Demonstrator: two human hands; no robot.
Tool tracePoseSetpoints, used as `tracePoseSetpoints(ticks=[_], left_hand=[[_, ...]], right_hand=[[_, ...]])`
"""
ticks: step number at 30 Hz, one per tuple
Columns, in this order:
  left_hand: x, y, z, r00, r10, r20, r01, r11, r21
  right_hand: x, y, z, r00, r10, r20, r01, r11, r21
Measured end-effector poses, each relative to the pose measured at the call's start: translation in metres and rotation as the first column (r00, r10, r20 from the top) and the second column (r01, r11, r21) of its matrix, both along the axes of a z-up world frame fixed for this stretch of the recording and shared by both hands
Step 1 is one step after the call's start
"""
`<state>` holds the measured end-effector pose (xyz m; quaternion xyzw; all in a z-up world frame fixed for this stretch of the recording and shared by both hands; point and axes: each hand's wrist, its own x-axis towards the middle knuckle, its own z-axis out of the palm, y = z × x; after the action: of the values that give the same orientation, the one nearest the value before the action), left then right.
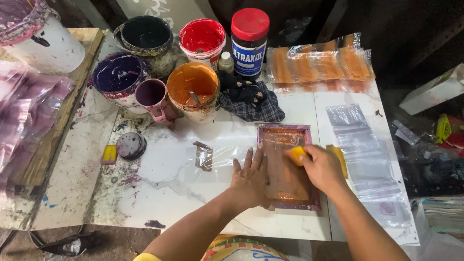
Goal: The person uses a yellow sponge to apply orange paint onto a rectangular frame covered with plastic wrap. They repeatedly dip the sponge into a container of orange paint and spread it evenly across the frame's surface. The workspace contains multiple paint containers and plastic-wrapped items.
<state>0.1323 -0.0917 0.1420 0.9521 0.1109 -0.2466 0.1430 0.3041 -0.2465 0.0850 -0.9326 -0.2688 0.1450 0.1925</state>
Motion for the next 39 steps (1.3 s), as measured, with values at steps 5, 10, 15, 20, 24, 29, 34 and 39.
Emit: tracePoseSetpoints(ticks=[5,10,15,20,24,29,34,39], left_hand=[[0.003,-0.001,0.008,0.999,-0.006,-0.040,0.006,1.000,0.017],[0.007,-0.001,0.007,0.995,-0.007,-0.096,0.010,0.999,0.032],[0.005,0.000,0.001,0.996,-0.002,-0.089,0.004,1.000,0.025],[0.001,0.002,-0.004,0.998,0.018,-0.058,-0.019,1.000,-0.007],[-0.001,0.005,-0.001,0.999,0.029,-0.017,-0.029,0.999,-0.024],[0.000,0.004,-0.006,0.999,0.014,-0.049,-0.015,1.000,-0.018],[0.006,0.004,0.007,0.977,0.035,-0.209,-0.052,0.996,-0.075],[0.009,0.002,0.007,0.975,0.036,-0.221,-0.044,0.998,-0.035]], right_hand=[[0.027,0.020,-0.025,0.926,0.188,0.328,-0.198,0.980,-0.001],[0.017,0.020,-0.009,0.948,0.244,0.206,-0.259,0.965,0.046],[0.004,0.025,-0.014,0.812,0.422,0.403,-0.455,0.890,-0.017],[0.021,0.034,-0.073,0.635,0.437,0.637,-0.568,0.823,0.001],[0.015,0.032,-0.065,0.632,0.552,0.544,-0.668,0.743,0.023],[-0.022,-0.003,-0.036,0.608,0.668,0.429,-0.772,0.624,0.123],[-0.037,-0.037,-0.028,0.401,0.807,0.433,-0.913,0.389,0.120],[-0.012,-0.057,-0.045,0.405,0.897,0.178,-0.914,0.401,0.062]])
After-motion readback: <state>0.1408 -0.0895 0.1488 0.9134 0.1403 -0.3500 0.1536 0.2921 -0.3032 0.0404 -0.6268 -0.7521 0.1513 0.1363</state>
